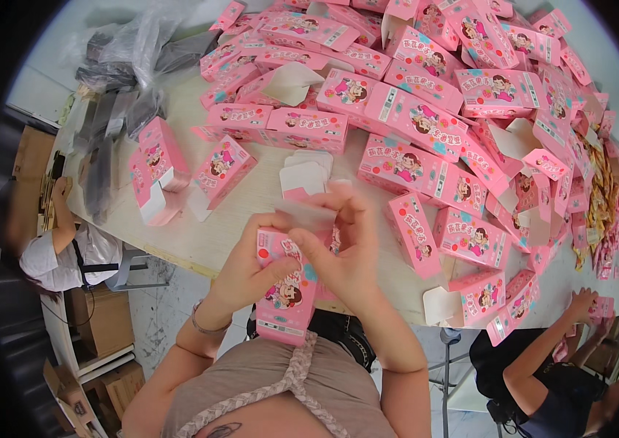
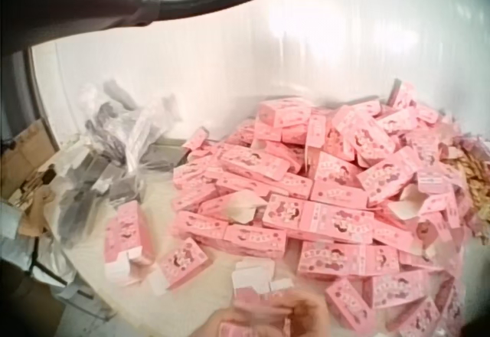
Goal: The person folds and assembles pink cardboard boxes with cartoon graphics at a work table. They repeatedly pick up flat pieces, fold along creases, and tuck flaps to form small rectangular boxes, placing finished units on the table.
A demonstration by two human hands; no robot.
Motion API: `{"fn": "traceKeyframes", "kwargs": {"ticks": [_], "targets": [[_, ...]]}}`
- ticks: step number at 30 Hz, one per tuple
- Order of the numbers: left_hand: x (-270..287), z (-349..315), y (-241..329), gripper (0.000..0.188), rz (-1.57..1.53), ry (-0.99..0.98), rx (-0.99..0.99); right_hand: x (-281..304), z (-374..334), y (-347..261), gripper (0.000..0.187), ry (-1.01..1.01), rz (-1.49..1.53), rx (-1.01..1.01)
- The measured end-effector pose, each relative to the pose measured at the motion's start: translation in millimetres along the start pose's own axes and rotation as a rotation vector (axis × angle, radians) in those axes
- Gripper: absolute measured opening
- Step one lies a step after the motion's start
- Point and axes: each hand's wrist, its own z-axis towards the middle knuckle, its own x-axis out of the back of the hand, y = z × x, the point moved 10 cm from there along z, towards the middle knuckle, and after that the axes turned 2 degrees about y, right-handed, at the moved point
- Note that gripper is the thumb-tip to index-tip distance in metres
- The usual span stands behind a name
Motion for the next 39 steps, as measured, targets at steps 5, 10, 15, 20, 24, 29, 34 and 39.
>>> {"fn": "traceKeyframes", "kwargs": {"ticks": [5,10,15,20,24,29,34,39], "targets": [[12.8,-7.2,20.7,0.072,0.038,0.16,-0.254,-20.0,3.9,4.8,0.014,-0.219,0.037,-0.245],[21.5,-12.2,32.3,0.07,-0.01,0.167,-0.359,-33.8,6.5,-1.8,0.025,-0.333,-0.001,-0.195],[36.0,-15.5,11.5,0.052,-0.064,0.134,-0.207,-49.8,-14.6,-24.7,0.039,-0.519,-0.375,0.024],[89.4,-5.1,-11.9,0.039,-0.291,0.491,-0.211,-18.3,40.5,2.2,0.05,-0.473,-0.591,-0.378],[119.5,-5.5,-30.9,0.045,-0.374,0.655,-0.171,4.1,66.6,-16.0,0.073,-0.184,-0.853,-0.101],[46.3,-5.9,-83.1,0.052,-0.118,0.302,0.217,5.2,-5.6,55.8,0.092,-0.305,-1.234,-0.146],[15.6,7.7,-65.0,0.053,-0.196,0.212,0.172,40.7,-8.9,56.1,0.097,-0.119,-1.254,-0.139],[25.2,16.2,-31.4,0.062,0.035,0.357,-0.084,49.5,-8.2,39.9,0.071,0.051,-0.788,-0.23]]}}
